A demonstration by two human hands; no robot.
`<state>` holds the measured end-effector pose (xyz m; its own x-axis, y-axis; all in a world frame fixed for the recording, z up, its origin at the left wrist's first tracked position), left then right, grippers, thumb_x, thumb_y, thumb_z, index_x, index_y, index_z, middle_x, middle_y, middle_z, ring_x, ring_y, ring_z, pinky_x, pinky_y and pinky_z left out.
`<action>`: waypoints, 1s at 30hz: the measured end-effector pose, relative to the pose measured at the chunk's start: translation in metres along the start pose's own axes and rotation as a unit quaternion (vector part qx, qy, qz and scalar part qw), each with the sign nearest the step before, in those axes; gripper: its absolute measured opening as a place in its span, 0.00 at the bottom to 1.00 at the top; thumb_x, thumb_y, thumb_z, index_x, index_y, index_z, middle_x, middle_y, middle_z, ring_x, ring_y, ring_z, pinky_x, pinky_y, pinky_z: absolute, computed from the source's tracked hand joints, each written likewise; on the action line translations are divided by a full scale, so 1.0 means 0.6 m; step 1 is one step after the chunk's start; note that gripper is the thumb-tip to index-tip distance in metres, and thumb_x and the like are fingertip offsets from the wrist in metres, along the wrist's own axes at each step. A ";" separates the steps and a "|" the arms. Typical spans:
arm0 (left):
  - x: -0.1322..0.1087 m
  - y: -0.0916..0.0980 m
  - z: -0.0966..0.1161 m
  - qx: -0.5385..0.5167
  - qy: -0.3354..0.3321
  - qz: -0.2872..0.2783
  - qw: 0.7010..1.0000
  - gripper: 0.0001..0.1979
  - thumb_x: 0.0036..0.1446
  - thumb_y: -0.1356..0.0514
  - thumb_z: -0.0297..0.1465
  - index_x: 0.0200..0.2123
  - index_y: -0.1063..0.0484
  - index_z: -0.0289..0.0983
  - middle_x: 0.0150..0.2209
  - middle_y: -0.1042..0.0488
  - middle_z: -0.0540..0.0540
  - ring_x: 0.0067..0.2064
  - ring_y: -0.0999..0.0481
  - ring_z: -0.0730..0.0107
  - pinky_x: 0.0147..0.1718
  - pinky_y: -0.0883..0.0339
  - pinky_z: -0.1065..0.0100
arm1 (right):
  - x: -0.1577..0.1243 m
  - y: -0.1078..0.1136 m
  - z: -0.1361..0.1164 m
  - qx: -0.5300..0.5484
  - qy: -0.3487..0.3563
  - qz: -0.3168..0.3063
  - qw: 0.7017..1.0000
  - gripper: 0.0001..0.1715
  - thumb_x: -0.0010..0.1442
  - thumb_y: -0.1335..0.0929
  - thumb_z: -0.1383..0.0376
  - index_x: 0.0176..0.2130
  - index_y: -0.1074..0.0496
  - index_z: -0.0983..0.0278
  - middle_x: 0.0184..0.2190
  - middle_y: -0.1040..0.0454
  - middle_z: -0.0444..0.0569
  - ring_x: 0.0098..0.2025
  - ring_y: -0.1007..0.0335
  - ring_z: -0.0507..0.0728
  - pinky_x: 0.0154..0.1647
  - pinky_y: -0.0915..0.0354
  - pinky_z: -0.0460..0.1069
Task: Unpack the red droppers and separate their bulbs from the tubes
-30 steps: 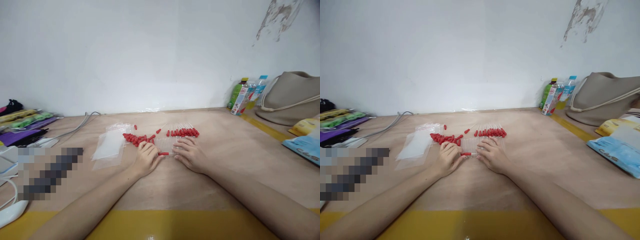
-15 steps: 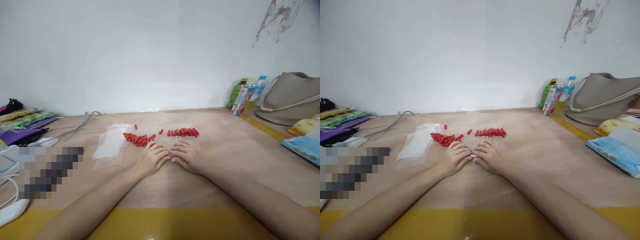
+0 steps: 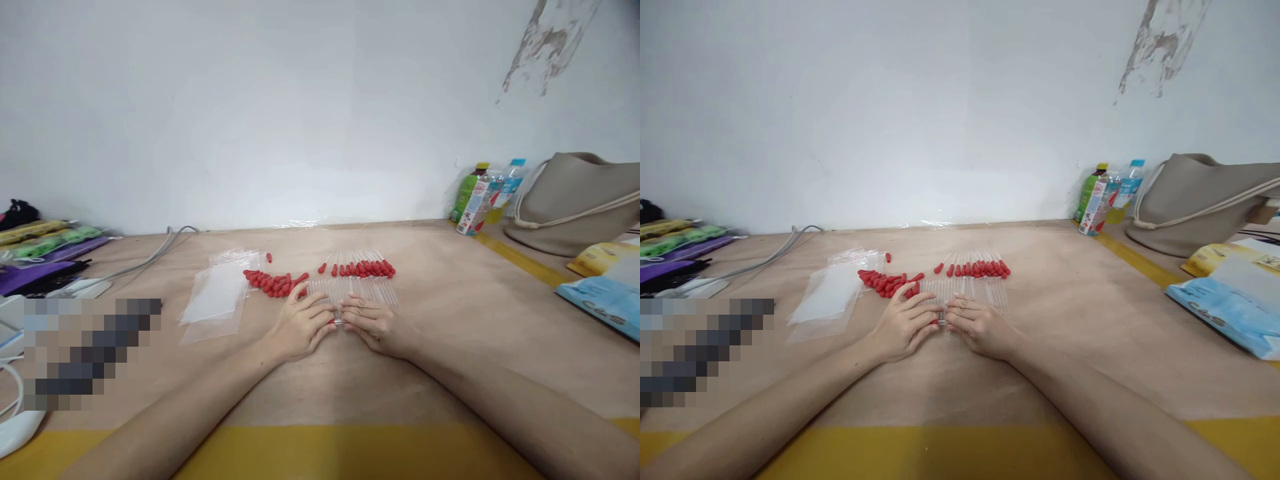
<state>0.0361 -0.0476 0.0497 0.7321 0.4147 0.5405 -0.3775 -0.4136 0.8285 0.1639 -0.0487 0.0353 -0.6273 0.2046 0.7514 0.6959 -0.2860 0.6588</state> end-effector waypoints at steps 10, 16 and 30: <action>-0.002 0.007 0.007 -0.001 -0.014 -0.006 1.000 0.08 0.58 0.48 0.30 0.33 0.30 0.37 0.42 0.26 0.50 0.50 0.33 0.63 0.57 0.63 0.49 | -0.001 0.013 -0.014 -0.027 0.041 -0.001 0.999 0.14 0.58 0.38 0.73 0.45 0.32 0.70 0.42 0.27 0.55 0.51 0.36 0.56 0.55 0.38 0.55; -0.004 0.010 0.010 -0.004 -0.025 -0.001 1.000 0.07 0.58 0.48 0.30 0.33 0.30 0.38 0.42 0.26 0.50 0.51 0.34 0.63 0.56 0.59 0.50 | -0.013 0.014 -0.013 -0.023 0.055 -0.008 0.998 0.19 0.57 0.39 0.75 0.49 0.35 0.69 0.44 0.28 0.54 0.53 0.39 0.55 0.56 0.40 0.56; -0.032 0.057 -0.172 0.005 0.265 0.066 0.962 0.13 0.58 0.53 0.31 0.40 0.30 0.36 0.33 0.35 0.45 0.36 0.32 0.69 0.36 0.36 0.66 | -0.040 0.053 0.108 -0.185 -0.274 -0.013 0.944 0.16 0.58 0.40 0.68 0.43 0.29 0.65 0.28 0.27 0.49 0.32 0.34 0.53 0.36 0.47 0.49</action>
<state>-0.0495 0.0138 0.0824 0.2858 0.7120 0.6414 -0.4388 -0.4978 0.7481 0.2239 -0.0020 0.0409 -0.2965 0.6398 0.7090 0.4497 -0.5614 0.6947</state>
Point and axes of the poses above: each hand's wrist, its own x-axis towards the middle knuckle, its own y-axis out of the back of the hand, z = x × y, the point moved 6 cm from there along x, towards the middle knuckle
